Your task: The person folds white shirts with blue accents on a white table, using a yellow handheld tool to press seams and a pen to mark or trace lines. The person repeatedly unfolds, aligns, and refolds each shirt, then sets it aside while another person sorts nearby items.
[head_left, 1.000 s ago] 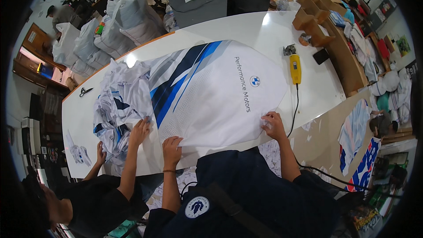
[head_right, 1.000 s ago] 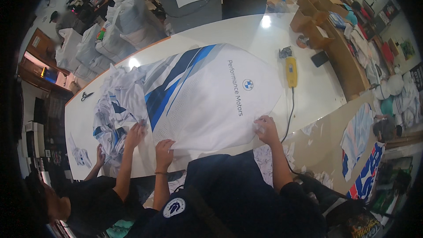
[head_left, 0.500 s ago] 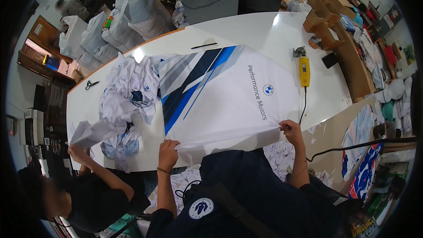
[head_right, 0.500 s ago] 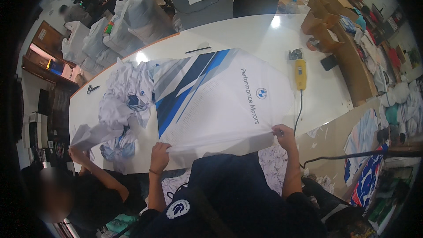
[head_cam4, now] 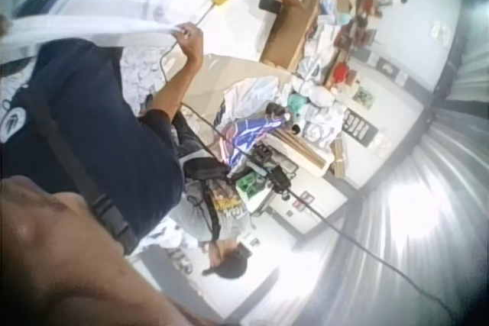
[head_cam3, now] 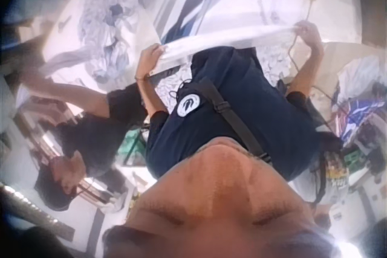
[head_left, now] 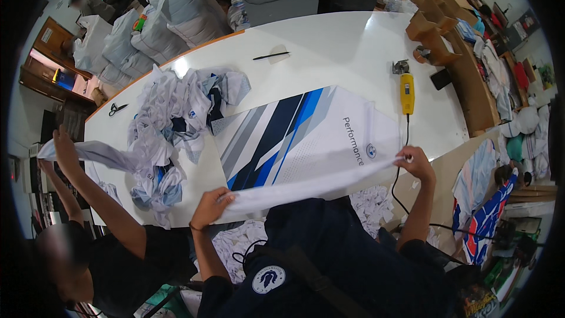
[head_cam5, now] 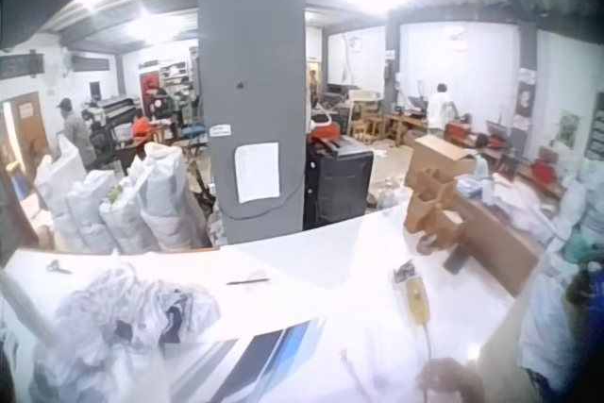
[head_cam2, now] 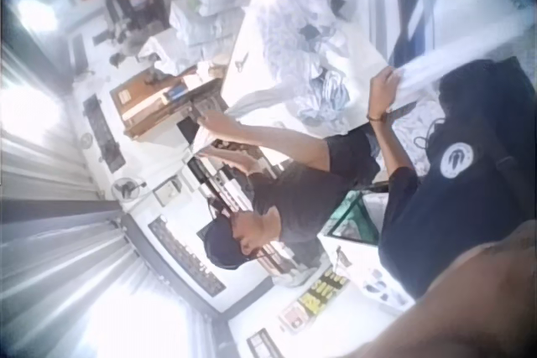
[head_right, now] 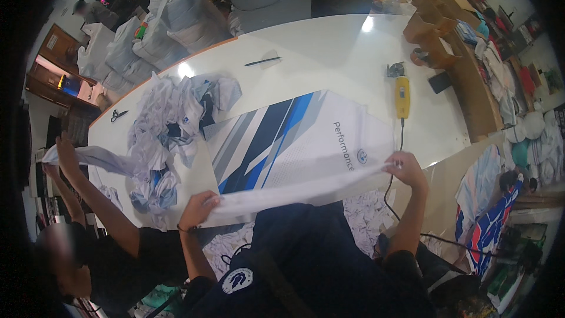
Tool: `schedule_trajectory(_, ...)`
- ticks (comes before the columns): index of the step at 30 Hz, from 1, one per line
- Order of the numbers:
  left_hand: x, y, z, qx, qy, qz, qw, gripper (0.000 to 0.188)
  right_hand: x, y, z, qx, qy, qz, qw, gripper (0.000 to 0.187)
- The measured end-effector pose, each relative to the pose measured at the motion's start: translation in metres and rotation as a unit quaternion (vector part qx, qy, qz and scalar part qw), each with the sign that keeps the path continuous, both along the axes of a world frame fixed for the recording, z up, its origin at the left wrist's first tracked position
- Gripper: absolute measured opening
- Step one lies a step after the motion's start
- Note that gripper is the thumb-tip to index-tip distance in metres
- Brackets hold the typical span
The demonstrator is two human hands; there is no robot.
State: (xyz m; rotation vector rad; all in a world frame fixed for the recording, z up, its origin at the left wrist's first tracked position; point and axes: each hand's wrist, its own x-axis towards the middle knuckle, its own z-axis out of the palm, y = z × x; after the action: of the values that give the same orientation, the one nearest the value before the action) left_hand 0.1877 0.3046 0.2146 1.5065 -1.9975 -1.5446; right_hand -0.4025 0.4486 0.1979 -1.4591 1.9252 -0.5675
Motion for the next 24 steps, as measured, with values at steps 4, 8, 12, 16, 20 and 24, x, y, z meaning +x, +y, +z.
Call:
schedule_trajectory(4, 0.006, -0.071, -0.043, -0.102, 0.036, 0.037, 0.993, 0.021, -0.01, -0.062, -0.037, -0.084, -0.004, -0.012, 0.996, 0.028)
schedule_trajectory(8, -0.009, -0.142, -0.118, -0.129, -0.005, 0.174, 0.976, 0.033, -0.016, -0.132, -0.096, -0.12, 0.02, -0.103, 0.987, 0.03)
schedule_trajectory(12, -0.02, -0.139, -0.173, -0.179, -0.094, 0.213, 0.956, 0.058, -0.007, -0.14, -0.118, -0.078, 0.05, -0.15, 0.984, 0.031)
schedule_trajectory(16, -0.036, -0.108, -0.205, -0.374, -0.137, 0.22, 0.891, 0.057, -0.012, -0.102, -0.131, -0.038, 0.037, -0.169, 0.984, 0.047)
schedule_trajectory(20, -0.04, -0.089, -0.205, -0.394, -0.187, 0.187, 0.881, 0.043, -0.018, -0.065, -0.13, -0.04, 0.063, -0.146, 0.986, 0.045)
schedule_trajectory(24, -0.009, -0.098, -0.209, -0.39, -0.195, 0.173, 0.883, 0.036, -0.029, -0.054, -0.125, 0.076, 0.079, -0.063, 0.992, 0.041)
